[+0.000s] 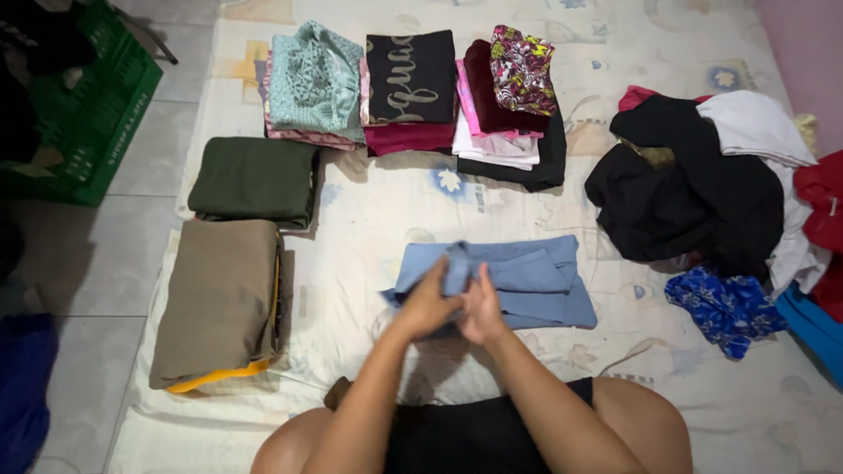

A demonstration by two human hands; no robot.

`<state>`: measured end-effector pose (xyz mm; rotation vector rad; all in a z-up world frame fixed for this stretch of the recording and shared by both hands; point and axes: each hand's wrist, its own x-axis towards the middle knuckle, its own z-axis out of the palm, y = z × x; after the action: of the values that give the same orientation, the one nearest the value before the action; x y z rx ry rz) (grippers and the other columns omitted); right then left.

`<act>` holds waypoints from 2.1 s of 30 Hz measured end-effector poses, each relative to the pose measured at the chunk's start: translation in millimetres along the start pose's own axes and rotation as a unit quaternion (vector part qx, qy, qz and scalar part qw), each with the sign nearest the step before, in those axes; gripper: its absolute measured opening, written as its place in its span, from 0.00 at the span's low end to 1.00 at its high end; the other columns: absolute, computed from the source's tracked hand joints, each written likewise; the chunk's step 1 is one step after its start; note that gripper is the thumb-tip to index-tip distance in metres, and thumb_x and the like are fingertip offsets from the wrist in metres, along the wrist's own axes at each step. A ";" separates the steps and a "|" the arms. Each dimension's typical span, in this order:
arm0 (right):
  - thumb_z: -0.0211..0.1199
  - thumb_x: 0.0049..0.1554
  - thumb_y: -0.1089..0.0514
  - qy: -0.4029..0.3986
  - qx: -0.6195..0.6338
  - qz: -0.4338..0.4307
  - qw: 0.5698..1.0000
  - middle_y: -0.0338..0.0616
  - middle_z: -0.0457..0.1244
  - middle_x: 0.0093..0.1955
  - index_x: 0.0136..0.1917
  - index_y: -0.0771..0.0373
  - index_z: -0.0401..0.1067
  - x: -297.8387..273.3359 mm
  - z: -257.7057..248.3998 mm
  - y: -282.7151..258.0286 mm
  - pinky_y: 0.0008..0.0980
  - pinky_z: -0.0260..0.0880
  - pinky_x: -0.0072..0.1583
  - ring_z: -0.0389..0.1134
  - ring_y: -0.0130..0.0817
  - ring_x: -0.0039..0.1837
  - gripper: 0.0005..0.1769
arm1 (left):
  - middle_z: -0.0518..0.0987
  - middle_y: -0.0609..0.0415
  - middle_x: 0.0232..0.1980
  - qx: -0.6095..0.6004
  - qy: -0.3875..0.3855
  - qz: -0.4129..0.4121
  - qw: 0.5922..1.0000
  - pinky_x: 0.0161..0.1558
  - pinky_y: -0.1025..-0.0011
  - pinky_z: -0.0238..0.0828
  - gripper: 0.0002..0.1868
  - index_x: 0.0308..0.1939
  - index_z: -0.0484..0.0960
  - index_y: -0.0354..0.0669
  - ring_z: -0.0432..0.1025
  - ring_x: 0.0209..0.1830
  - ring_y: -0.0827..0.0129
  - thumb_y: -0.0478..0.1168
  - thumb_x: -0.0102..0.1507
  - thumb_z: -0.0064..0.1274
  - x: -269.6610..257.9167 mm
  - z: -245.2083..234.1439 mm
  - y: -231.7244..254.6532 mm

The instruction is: Fold various pieces of clothing including shorts and t-shirts on a bed.

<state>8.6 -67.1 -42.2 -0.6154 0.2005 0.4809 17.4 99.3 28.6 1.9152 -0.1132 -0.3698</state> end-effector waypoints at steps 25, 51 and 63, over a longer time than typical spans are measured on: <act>0.64 0.53 0.59 0.330 -0.355 -0.170 0.858 0.54 0.63 0.60 0.67 0.66 0.62 7.2 -22.1 -18.4 0.48 0.68 0.63 0.66 0.47 0.61 0.30 | 0.74 0.33 0.63 0.038 0.136 -0.087 0.986 0.61 0.54 0.69 0.34 0.67 0.66 0.33 0.73 0.60 0.42 0.57 0.69 0.49 25.8 -8.8 -77.6; 0.58 0.52 0.64 0.085 -0.787 -0.366 0.489 0.54 0.62 0.63 0.53 0.64 0.72 -61.9 24.3 -40.6 0.50 0.61 0.68 0.62 0.55 0.66 0.14 | 0.76 0.38 0.55 0.187 0.189 -0.136 0.954 0.52 0.47 0.69 0.26 0.49 0.74 0.38 0.72 0.54 0.42 0.60 0.69 0.41 8.2 3.2 -36.7; 0.60 0.58 0.45 0.080 -0.923 -0.033 0.375 0.44 0.63 0.58 0.54 0.55 0.73 -72.0 35.0 -42.0 0.51 0.57 0.63 0.62 0.43 0.66 0.16 | 0.75 0.36 0.56 0.189 0.175 -0.146 0.955 0.53 0.46 0.68 0.30 0.49 0.72 0.37 0.71 0.55 0.40 0.63 0.69 0.39 12.0 4.9 -41.0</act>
<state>-32.3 -102.8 30.0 -2.9620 -0.3484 0.3715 23.3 107.0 -13.3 2.3555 0.3631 -0.2074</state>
